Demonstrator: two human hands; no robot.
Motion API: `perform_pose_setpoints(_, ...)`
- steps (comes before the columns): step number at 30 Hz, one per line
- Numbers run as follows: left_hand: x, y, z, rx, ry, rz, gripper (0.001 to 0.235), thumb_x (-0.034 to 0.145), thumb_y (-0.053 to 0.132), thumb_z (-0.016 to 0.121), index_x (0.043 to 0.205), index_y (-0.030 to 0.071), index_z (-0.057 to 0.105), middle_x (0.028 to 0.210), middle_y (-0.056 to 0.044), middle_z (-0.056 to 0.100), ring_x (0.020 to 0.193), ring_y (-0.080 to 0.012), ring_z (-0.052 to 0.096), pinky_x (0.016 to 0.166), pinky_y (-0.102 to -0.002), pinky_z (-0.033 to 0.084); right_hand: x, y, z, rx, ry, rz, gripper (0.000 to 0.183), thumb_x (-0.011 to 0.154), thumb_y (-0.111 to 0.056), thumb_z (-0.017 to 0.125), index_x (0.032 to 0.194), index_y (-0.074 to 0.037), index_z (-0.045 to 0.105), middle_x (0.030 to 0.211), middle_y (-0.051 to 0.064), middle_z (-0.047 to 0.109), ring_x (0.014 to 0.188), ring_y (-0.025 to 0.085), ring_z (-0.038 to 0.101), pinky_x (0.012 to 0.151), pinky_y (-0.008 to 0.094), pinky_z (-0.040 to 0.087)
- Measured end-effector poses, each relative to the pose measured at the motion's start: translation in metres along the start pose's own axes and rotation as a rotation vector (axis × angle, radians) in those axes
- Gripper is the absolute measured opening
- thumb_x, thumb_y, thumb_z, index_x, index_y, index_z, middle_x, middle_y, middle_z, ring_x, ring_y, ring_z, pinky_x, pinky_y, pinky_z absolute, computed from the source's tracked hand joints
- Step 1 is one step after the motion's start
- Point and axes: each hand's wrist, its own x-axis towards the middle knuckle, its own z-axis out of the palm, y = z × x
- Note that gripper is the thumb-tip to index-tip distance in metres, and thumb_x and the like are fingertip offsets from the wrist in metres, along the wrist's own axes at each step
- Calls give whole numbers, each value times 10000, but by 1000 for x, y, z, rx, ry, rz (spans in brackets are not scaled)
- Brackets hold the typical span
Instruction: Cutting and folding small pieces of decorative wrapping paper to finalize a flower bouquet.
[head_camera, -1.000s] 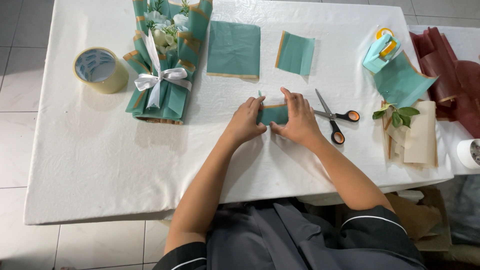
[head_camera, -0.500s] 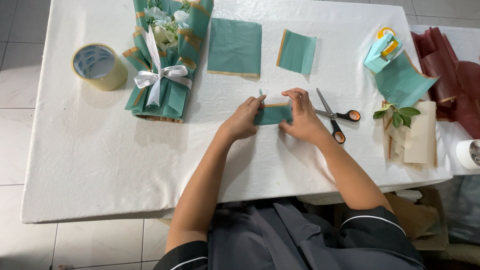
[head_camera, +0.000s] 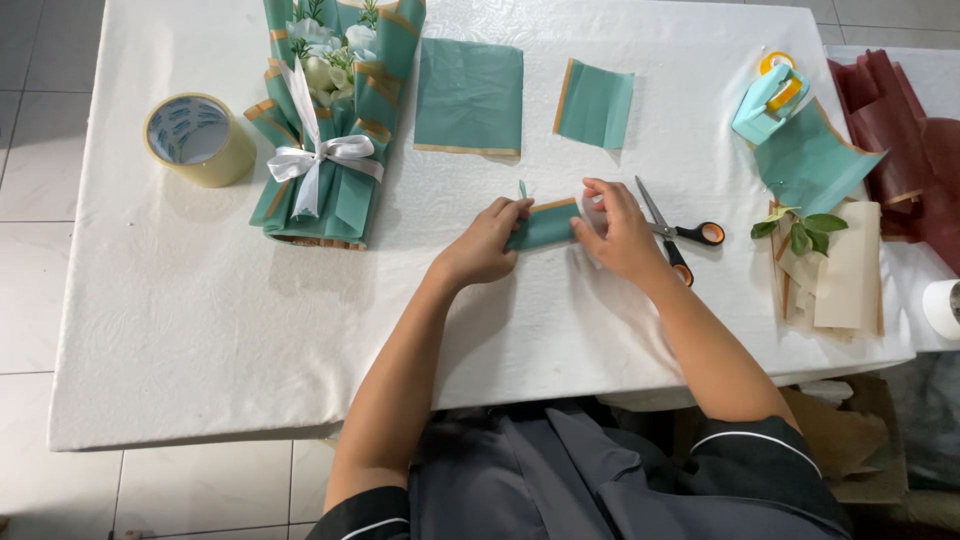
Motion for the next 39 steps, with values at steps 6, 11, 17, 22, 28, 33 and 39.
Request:
perform_pose_setpoints(6,3,-18,7,75,44,13,477,731,62,521,1205,45,477,904,-112,529,849,-287,599,765,-389,499,5,-9,-6,-154,-265,2,457,772,-236,634,1188,-99,504,984,82,443,919,338,512,790,430,454)
perform_pose_setpoints(11,0,-6,11,515,124,-57,440,699,285,609,1110,143,543,1038,-67,405,969,-268,428,802,-388,391,3,-3,-4,-87,-242,24,353,748,-248,662,1054,-162,511,972,26,399,902,299,498,816,418,431)
perform_pose_setpoints(17,-1,2,5,376,7,-87,341,690,181,633,1020,139,559,974,-65,554,951,-266,542,836,-401,361,3,-11,-14,113,-255,79,472,769,-191,663,1190,-137,455,1021,70,461,899,249,522,802,369,457)
perform_pose_setpoints(22,1,2,2,82,34,-68,386,696,50,637,1054,98,501,967,-127,625,939,-339,599,791,-428,400,0,-13,-27,357,-282,262,505,798,-221,660,1244,-132,442,1030,84,558,894,176,544,790,319,464)
perform_pose_setpoints(28,2,4,14,-798,241,103,712,748,-39,648,1323,71,243,955,-54,559,854,-118,544,721,-212,436,-3,1,-20,781,-64,191,369,858,-73,580,1195,-45,432,844,65,583,663,72,526,605,171,474)
perform_pose_setpoints(33,10,-7,67,-1135,165,89,595,705,2,726,1212,38,416,1061,-70,568,939,-160,582,750,-286,523,-10,-41,-31,784,102,13,448,844,-51,592,1209,-9,336,895,135,539,685,133,546,518,219,517)
perform_pose_setpoints(39,-1,31,72,-1146,240,-73,369,817,166,680,1099,-29,543,910,-122,629,811,-194,629,775,-372,528,-17,-32,-29,674,139,-110,490,782,3,637,1186,70,368,917,224,552,719,260,603,552,351,551)
